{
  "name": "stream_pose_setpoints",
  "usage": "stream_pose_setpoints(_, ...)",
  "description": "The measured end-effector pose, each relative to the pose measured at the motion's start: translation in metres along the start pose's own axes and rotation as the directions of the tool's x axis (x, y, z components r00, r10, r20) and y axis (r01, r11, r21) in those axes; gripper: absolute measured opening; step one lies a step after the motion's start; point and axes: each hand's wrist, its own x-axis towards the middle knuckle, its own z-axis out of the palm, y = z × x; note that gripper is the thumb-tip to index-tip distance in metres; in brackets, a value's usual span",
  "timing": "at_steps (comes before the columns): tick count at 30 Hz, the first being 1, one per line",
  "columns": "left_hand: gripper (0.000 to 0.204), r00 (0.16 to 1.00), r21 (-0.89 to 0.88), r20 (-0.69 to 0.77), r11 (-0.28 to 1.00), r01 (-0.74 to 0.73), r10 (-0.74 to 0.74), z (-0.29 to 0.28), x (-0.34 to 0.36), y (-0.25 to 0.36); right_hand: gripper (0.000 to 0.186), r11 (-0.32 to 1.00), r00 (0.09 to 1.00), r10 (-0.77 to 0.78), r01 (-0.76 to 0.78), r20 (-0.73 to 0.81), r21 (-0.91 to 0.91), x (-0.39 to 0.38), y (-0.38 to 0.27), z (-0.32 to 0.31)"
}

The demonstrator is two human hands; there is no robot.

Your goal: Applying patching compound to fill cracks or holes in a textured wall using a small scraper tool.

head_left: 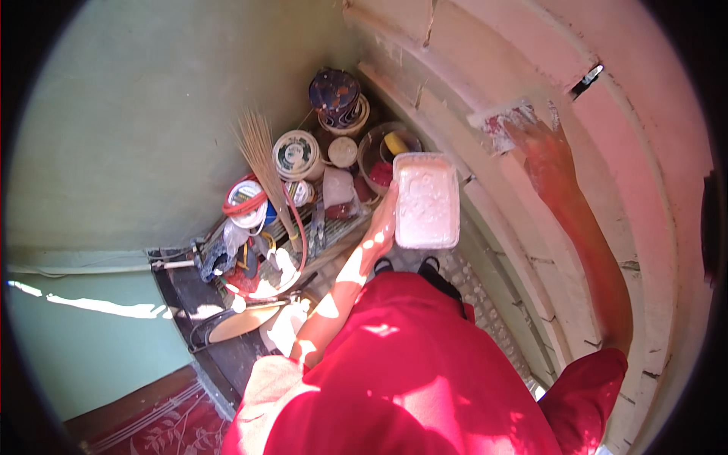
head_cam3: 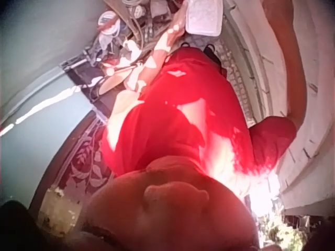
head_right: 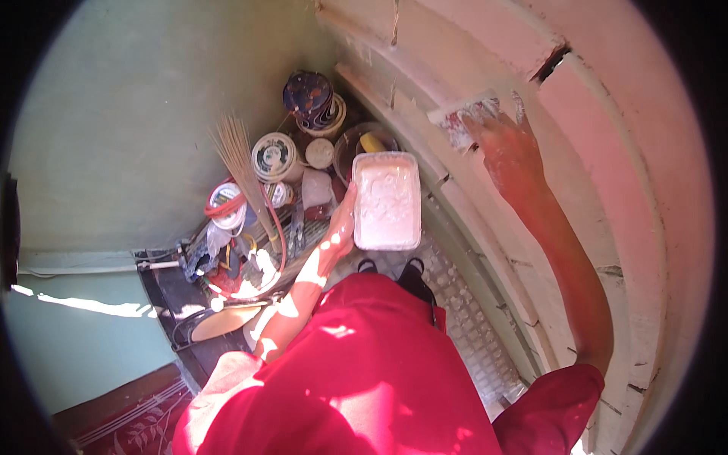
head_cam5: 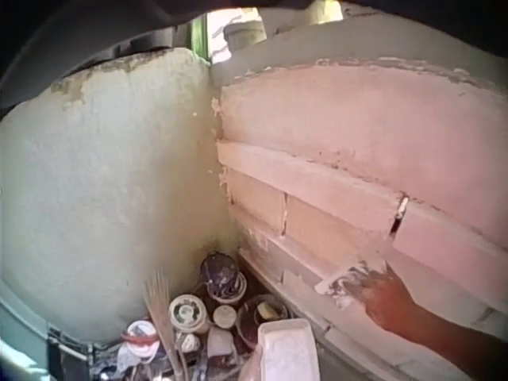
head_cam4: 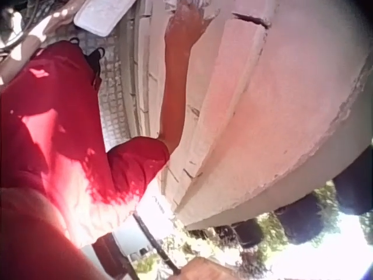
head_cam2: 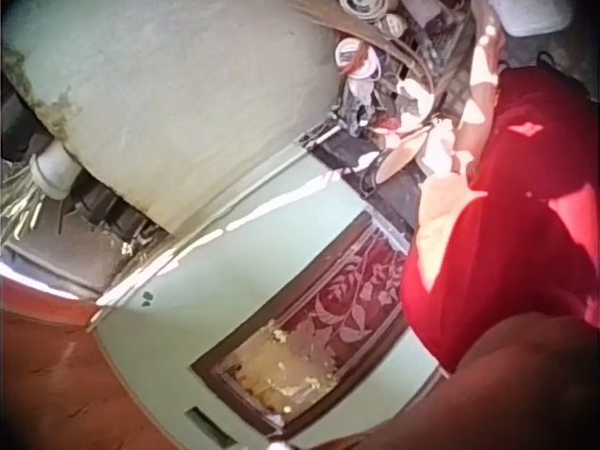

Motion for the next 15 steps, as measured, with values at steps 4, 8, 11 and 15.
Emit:
stream_pose_setpoints(4,0.068,1.000,-0.018,-0.006,0.999,-0.028,0.028,-0.004,0.013,-0.006,0.050,0.781,0.956,0.183,-0.001,-0.229,0.624,-0.005,-0.037,-0.017)
stream_pose_setpoints(8,0.068,0.999,0.003,-0.013,0.999,-0.048,0.049,-0.008,0.017,-0.019,0.044,0.419,0.907,0.336,-0.384,0.253,0.823,-0.014,-0.080,-0.020)
stream_pose_setpoints(11,0.068,0.990,0.069,0.002,0.988,-0.138,0.138,-0.015,0.023,-0.031,0.041,0.412,0.894,0.352,-0.414,0.277,0.812,-0.015,-0.098,-0.006)
stream_pose_setpoints(15,0.067,0.989,0.027,-0.032,0.990,-0.140,0.141,-0.014,0.023,-0.041,0.043,0.472,0.920,0.303,-0.372,0.249,0.799,-0.009,-0.104,-0.008)
